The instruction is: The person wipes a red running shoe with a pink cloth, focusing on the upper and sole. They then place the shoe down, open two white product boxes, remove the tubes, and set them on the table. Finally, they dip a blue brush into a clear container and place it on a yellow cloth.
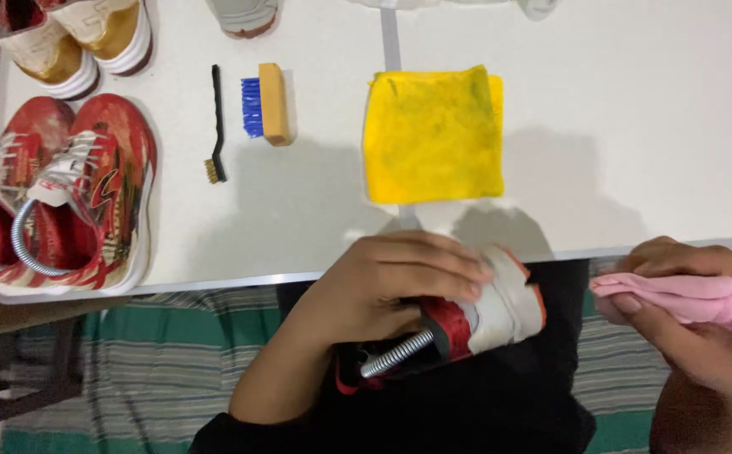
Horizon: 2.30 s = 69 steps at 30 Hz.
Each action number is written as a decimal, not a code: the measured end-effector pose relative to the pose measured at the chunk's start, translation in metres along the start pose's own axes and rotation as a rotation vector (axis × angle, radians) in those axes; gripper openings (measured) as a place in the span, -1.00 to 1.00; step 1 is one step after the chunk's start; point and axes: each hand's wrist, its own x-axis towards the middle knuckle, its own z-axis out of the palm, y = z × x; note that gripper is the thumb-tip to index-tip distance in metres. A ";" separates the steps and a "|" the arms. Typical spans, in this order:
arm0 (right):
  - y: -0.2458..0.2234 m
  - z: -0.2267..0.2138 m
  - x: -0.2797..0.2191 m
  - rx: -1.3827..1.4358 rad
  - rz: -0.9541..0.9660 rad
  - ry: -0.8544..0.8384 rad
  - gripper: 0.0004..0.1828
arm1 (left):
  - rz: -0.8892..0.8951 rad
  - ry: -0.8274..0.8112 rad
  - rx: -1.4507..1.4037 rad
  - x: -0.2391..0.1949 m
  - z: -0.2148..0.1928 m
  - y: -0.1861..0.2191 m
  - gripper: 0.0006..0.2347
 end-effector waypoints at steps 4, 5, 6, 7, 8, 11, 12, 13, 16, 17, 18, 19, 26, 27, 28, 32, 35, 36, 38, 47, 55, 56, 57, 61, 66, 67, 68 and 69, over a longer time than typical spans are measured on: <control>0.094 -0.023 0.046 0.275 -0.611 -1.228 0.18 | -0.118 -0.069 -0.178 -0.021 0.011 -0.009 -0.84; 0.024 0.001 0.040 0.049 -0.425 -0.779 -0.35 | -0.151 -0.083 -0.223 -0.026 0.013 -0.013 -0.81; -0.046 0.022 0.025 -0.171 -0.209 -0.343 -0.71 | -0.185 -0.098 -0.267 -0.032 0.014 -0.017 -0.77; -0.043 0.025 0.024 -0.161 -0.194 -0.348 -0.71 | -0.200 -0.098 -0.276 -0.037 0.015 -0.021 -0.77; -0.039 0.030 0.023 -0.146 -0.220 -0.378 -0.72 | -0.228 -0.085 -0.359 -0.042 0.014 -0.026 -0.76; -0.024 0.039 0.023 -0.162 -0.320 -0.433 -0.72 | -0.278 -0.060 -0.494 -0.050 0.016 -0.036 -0.78; -0.018 0.042 0.023 -0.196 -0.399 -0.454 -0.71 | -0.294 -0.050 -0.543 -0.052 0.016 -0.037 -0.80; -0.017 0.045 0.021 -0.192 -0.394 -0.454 -0.71 | -0.299 -0.051 -0.545 -0.054 0.017 -0.039 -0.80; -0.013 0.051 0.018 -0.207 -0.430 -0.474 -0.75 | -0.289 -0.029 -0.549 -0.057 0.018 -0.046 -0.65; -0.012 0.052 0.017 -0.208 -0.431 -0.460 -0.78 | -0.272 -0.033 -0.526 -0.058 0.019 -0.048 -0.70; -0.010 0.053 0.016 -0.209 -0.432 -0.445 -0.79 | -0.255 -0.038 -0.504 -0.058 0.020 -0.051 -0.73; -0.011 0.054 0.016 -0.208 -0.431 -0.444 -0.79 | -0.257 -0.039 -0.503 -0.059 0.021 -0.051 -0.73; 0.018 0.063 0.005 -0.230 -0.381 -0.488 -0.82 | -0.311 -0.042 -0.526 -0.058 0.014 -0.046 -0.73; 0.030 0.069 0.002 -0.266 -0.402 -0.542 -0.83 | -0.313 -0.039 -0.534 -0.058 0.011 -0.044 -0.66; 0.031 0.070 0.000 -0.266 -0.400 -0.541 -0.83 | -0.314 -0.041 -0.536 -0.061 0.010 -0.045 -0.66; 0.011 0.073 0.005 -0.134 -0.321 -0.438 -0.83 | -0.323 -0.035 -0.650 -0.080 0.002 -0.055 -0.76; -0.011 0.073 0.012 -0.094 -0.336 -0.350 -0.82 | -0.275 -0.062 -0.716 -0.085 -0.002 -0.061 -0.74; -0.016 0.073 0.013 -0.068 -0.375 -0.350 -0.81 | -0.289 -0.049 -0.718 -0.085 -0.001 -0.061 -0.72; -0.028 0.079 0.018 -0.097 -0.417 -0.360 -0.77 | -0.284 -0.041 -0.691 -0.082 0.002 -0.062 -0.74; -0.009 0.084 0.010 -0.121 -0.401 -0.380 -0.82 | -0.241 0.020 -0.737 -0.084 0.009 -0.081 -0.70; -0.026 0.067 0.018 -0.164 -0.294 -0.263 -0.83 | -0.341 0.067 -0.782 -0.073 0.015 -0.082 -0.66; -0.022 0.063 0.019 -0.264 -0.399 -0.366 -0.82 | -0.353 0.055 -0.696 -0.070 0.016 -0.082 -0.63; -0.018 0.059 0.021 -0.364 -0.504 -0.469 -0.79 | -0.364 0.043 -0.610 -0.067 0.018 -0.083 -0.61; -0.013 0.054 0.034 -0.586 -0.590 -0.534 -0.67 | -0.437 0.113 -0.622 -0.062 0.027 -0.079 -0.76; -0.017 0.050 0.038 -0.640 -0.599 -0.661 -0.75 | -0.420 0.042 -0.595 -0.061 0.030 -0.080 -0.74; -0.017 0.050 0.036 -0.640 -0.605 -0.664 -0.75 | -0.419 0.048 -0.592 -0.060 0.030 -0.079 -0.74; -0.017 0.049 0.034 -0.679 -0.606 -0.674 -0.79 | -0.389 0.033 -0.591 -0.060 0.031 -0.078 -0.72; -0.018 0.048 0.031 -0.721 -0.605 -0.681 -0.82 | -0.357 0.016 -0.591 -0.058 0.032 -0.077 -0.71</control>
